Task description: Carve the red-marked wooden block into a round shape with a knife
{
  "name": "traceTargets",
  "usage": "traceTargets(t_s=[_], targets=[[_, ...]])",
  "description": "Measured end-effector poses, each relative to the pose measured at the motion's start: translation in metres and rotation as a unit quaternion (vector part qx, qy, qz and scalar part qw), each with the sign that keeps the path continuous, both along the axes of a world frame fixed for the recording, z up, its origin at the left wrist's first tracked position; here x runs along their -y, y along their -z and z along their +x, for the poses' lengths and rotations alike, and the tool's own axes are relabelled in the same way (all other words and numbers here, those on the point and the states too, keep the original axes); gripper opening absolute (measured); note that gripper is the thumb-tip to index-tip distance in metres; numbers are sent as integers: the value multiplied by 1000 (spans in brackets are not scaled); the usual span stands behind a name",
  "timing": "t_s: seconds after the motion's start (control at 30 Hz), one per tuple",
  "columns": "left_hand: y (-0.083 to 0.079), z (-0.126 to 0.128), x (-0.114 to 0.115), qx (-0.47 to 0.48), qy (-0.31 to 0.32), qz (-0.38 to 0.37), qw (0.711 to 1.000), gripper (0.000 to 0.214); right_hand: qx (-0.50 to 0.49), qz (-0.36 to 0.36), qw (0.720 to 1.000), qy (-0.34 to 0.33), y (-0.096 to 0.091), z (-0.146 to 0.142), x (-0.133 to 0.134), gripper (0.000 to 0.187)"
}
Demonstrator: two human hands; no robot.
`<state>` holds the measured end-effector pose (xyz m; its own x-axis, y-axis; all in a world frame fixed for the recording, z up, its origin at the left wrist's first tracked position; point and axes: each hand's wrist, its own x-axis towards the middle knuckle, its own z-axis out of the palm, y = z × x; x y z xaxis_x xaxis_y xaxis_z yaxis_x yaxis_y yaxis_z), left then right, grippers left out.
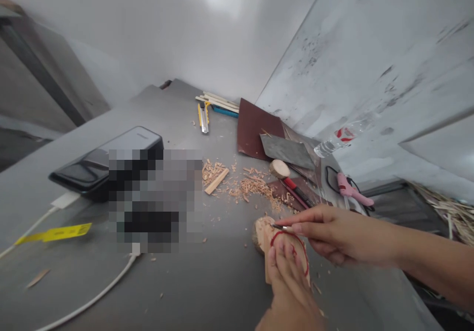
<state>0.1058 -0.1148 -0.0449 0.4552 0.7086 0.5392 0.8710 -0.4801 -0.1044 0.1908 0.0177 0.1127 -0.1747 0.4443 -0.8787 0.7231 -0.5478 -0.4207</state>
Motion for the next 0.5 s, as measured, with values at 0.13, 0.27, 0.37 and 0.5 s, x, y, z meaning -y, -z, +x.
traceTargets(t_s=[0.13, 0.27, 0.37, 0.5], targets=[[2, 0, 1, -42, 9, -13, 999, 44, -7, 46, 998, -38, 3, 10, 0, 72], [3, -3, 0, -57, 16, 7, 998, 46, 68, 120, 983, -118, -11, 4, 0, 70], [4, -5, -1, -79, 18, 24, 996, 50, 141, 105, 971, -160, -21, -4, 0, 59], [7, -7, -1, -97, 25, 34, 994, 52, 164, 100, 963, -191, -26, -15, 1, 48]])
